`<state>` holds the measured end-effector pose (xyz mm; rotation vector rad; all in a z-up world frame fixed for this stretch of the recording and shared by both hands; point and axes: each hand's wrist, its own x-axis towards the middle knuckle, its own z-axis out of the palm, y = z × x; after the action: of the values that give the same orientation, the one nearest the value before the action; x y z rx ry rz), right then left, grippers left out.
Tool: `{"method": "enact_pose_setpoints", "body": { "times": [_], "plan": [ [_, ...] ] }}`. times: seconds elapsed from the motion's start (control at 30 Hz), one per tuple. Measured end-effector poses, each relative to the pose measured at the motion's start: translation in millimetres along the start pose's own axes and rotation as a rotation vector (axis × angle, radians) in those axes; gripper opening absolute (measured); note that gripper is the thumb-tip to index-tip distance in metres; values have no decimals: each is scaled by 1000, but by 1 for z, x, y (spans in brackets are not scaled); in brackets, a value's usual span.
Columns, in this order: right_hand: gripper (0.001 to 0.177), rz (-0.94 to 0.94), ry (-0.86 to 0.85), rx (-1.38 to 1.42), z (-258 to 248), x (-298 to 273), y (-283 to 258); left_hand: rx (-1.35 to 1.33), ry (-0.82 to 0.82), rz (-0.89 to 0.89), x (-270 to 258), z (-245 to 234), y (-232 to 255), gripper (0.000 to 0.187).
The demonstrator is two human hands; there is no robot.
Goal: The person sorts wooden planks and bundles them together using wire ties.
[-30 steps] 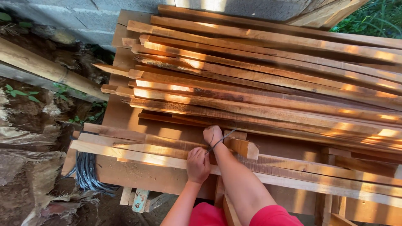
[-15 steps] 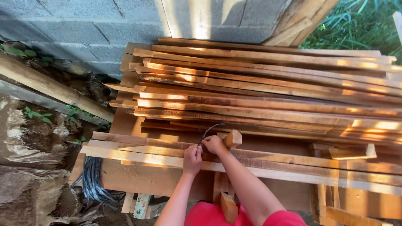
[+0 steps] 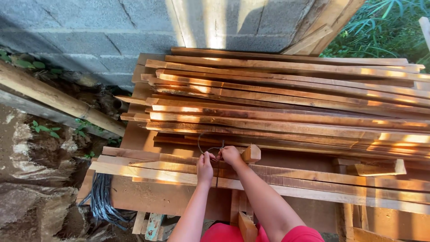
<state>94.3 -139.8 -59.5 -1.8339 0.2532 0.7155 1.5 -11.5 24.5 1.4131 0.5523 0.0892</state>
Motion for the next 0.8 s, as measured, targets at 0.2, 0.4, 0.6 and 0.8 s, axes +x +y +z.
{"method": "enact_pose_setpoints", "body": {
  "times": [0.2,0.4,0.6,0.8],
  "plan": [
    [28,107,-31,-260,15,28,12,-276,48,-13,18,-1,-1,42],
    [27,216,-42,-55,21,34,38,-488,171,-4,24,-12,20,40],
    [28,203,-87,-117,18,26,24,1105,-40,372,-34,-18,44,94],
    [31,244,-61,-7,22,23,28,1333,-102,303,-38,-29,20,52]
  ]
}}
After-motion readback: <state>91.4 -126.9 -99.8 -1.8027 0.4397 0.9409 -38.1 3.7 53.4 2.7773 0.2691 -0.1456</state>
